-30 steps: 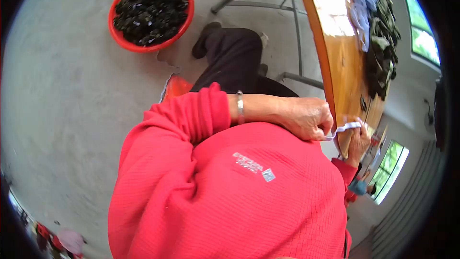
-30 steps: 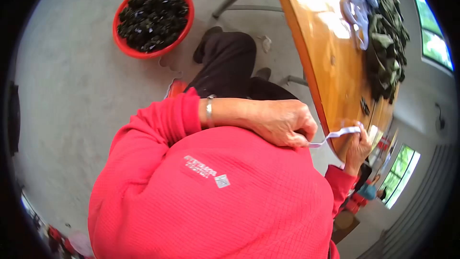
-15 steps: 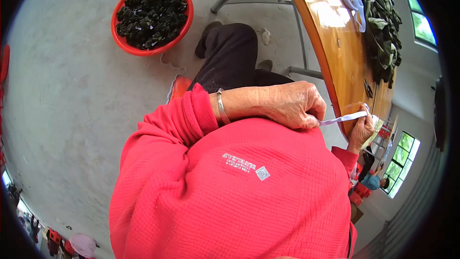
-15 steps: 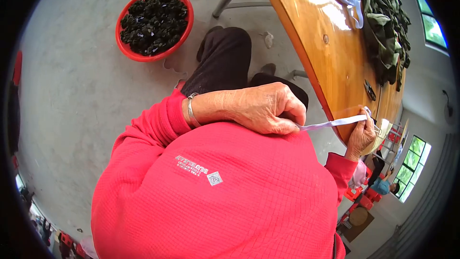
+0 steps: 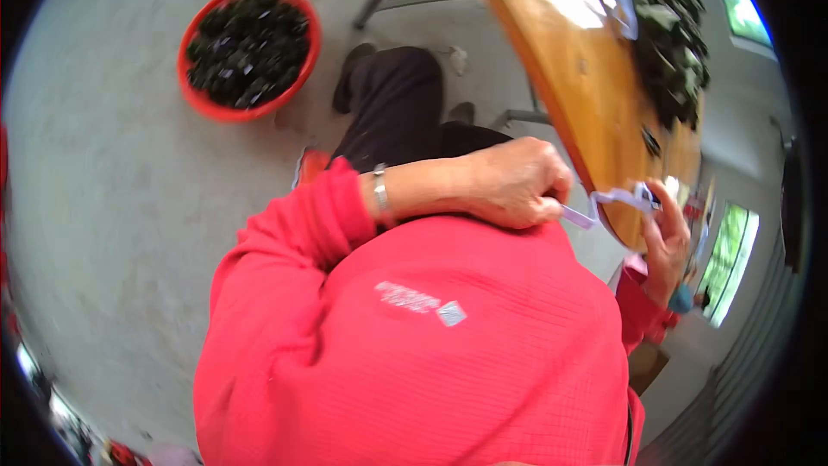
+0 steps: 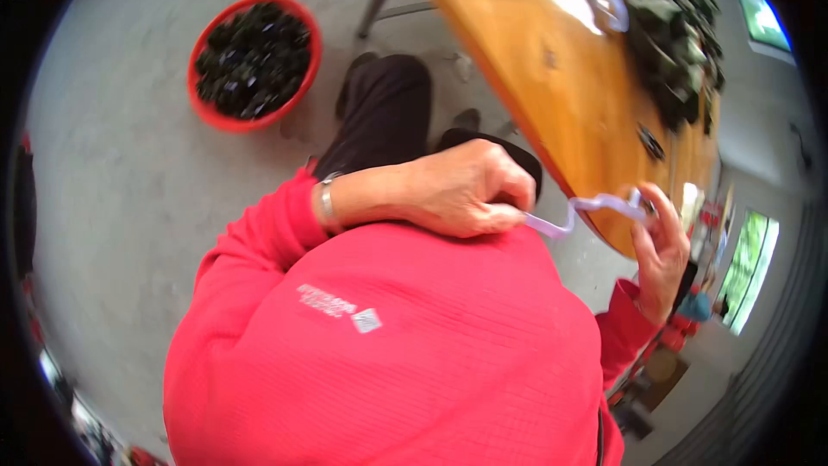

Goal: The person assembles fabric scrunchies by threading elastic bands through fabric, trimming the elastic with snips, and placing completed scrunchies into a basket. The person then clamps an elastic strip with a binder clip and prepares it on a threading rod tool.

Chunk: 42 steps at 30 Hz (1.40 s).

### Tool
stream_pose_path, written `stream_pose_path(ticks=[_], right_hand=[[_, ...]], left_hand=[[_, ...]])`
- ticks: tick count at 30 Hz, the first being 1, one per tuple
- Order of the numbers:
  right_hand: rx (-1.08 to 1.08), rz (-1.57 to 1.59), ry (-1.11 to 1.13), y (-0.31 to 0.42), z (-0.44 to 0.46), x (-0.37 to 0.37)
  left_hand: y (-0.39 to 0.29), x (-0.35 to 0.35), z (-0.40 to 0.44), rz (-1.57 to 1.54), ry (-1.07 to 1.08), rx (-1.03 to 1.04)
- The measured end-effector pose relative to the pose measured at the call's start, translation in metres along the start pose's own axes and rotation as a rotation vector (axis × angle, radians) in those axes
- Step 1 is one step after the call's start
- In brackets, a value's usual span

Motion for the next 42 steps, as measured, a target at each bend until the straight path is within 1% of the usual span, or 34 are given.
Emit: stream_pose_path(ticks=[2,3,4,5,7,9,10,13,15,17,18,19,20,21,23,24,27,28,31,32,35,36,39,41,42], right_hand=[[-0.07,0.078,-0.07,0.019,0.0,0.0],[-0.117,0.05,-0.093,0.019,0.002,-0.001],[-0.163,0.02,-0.117,0.019,0.004,-0.001],[-0.186,0.001,-0.124,0.006,0.006,-0.002],[-0.209,-0.034,-0.169,-0.028,0.006,0.001],[-0.241,0.126,-0.343,-0.027,-0.006,-0.004],[-0.269,0.211,-0.422,-0.025,-0.009,-0.005],[-0.253,0.471,-0.456,-0.007,-0.016,-0.02],[-0.331,0.41,-0.332,0.006,-0.005,-0.012],[-0.388,0.465,-0.209,0.004,0.001,0.006],[-0.24,0.536,-0.093,-0.005,0.002,0.012],[-0.274,0.565,-0.089,-0.01,0.003,0.011],[-0.281,0.574,-0.083,-0.014,0.003,0.007],[-0.289,0.585,-0.077,-0.018,0.0,0.004],[-0.206,0.616,0.014,-0.03,-0.007,0.003],[-0.228,0.656,-0.011,-0.035,-0.01,0.004],[-0.191,0.795,-0.02,-0.056,-0.02,0.001],[-0.217,0.767,-0.037,-0.063,-0.022,0.0],[-0.443,0.5,-0.23,-0.064,-0.022,-0.008],[-0.439,0.429,-0.263,-0.064,-0.021,-0.008],[-0.31,0.541,-0.138,-0.075,-0.019,-0.008],[-0.336,0.569,-0.121,-0.079,-0.021,-0.009],[-0.333,0.796,-0.122,-0.091,-0.034,-0.011],[-0.257,0.937,-0.165,-0.101,-0.045,-0.014],[-0.221,1.004,-0.181,-0.105,-0.051,-0.016]], left_hand=[[-0.002,0.006,0.011,0.022,0.008,-0.007],[-0.008,0.008,0.017,0.096,-0.003,0.03],[-0.016,0.009,0.021,0.114,0.051,-0.011],[-0.02,0.01,0.028,0.118,0.057,-0.025],[-0.029,0.014,0.038,0.034,0.097,-0.156],[-0.038,0.017,0.045,-0.039,0.142,-0.226],[-0.041,0.019,0.049,-0.027,0.155,-0.226],[-0.053,0.03,0.076,0.005,0.197,-0.26],[-0.062,0.038,0.095,0.036,0.239,-0.297],[-0.059,0.046,0.11,0.083,0.261,-0.289],[-0.056,0.046,0.116,0.117,0.274,-0.271],[-0.057,0.046,0.122,0.149,0.283,-0.252],[-0.059,0.047,0.127,0.171,0.318,-0.292],[-0.06,0.05,0.13,0.211,0.356,-0.286],[-0.057,0.057,0.136,0.288,0.434,-0.276],[-0.059,0.057,0.139,0.369,0.453,-0.292],[-0.06,0.053,0.149,0.504,0.415,-0.388],[-0.061,0.053,0.153,0.504,0.434,-0.466],[-0.058,0.063,0.165,0.452,0.444,-0.513],[-0.057,0.07,0.17,0.438,0.471,-0.467],[-0.058,0.088,0.184,0.528,0.536,-0.396],[-0.055,0.088,0.188,0.556,0.562,-0.44],[-0.064,0.084,0.216,0.447,0.461,-0.174],[-0.094,0.086,0.254,0.67,0.428,0.119],[-0.094,0.09,0.276,0.656,0.418,0.103]])
Point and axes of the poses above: each hand's wrist, its own z-axis towards the middle knuckle, its own x-axis out of the palm, y = z × x, the point moved 4 cm from there along z, towards the middle knuckle, and after that the axes turned 10 degrees about -x, right-handed, at the moved point
